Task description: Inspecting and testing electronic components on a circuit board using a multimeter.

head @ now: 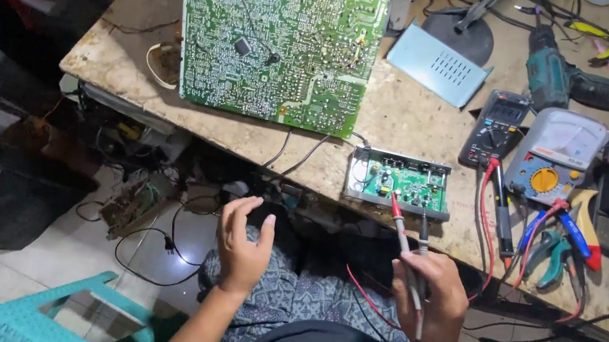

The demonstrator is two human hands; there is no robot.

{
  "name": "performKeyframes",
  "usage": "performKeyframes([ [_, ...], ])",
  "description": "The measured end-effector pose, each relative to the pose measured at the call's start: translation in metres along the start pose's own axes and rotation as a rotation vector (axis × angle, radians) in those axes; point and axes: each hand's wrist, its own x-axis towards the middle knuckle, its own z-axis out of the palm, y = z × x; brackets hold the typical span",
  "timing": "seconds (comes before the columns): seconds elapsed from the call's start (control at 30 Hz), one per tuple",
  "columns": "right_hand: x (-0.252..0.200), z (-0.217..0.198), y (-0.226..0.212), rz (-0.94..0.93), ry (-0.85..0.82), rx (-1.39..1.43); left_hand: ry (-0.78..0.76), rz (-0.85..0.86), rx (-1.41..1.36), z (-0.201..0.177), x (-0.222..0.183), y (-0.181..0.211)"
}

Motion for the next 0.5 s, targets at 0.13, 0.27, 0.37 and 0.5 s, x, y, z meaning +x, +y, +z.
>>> performKeyframes([
  [0.13, 0.0, -0.001, 0.002, -0.004, 0.011, 0.02, -0.063, -0.472, -0.288, 0.004, 0.025, 0.025],
  [0.27, -0.007, -0.009, 0.018, 0.084, 0.035, 0.059, -0.089, -0.794, -0.607, 0.014, 0.067, 0.044],
  [0.37, -0.018, -0.014, 0.035, 0.182, 0.063, 0.038, -0.106, -1.117, -1.001, 0.033, 0.093, 0.063],
  [0.5, -0.007, -0.022, 0.061, 0.123, 0.132, -0.106, -0.111, -1.231, -1.177, 0.078, 0.11, 0.039],
])
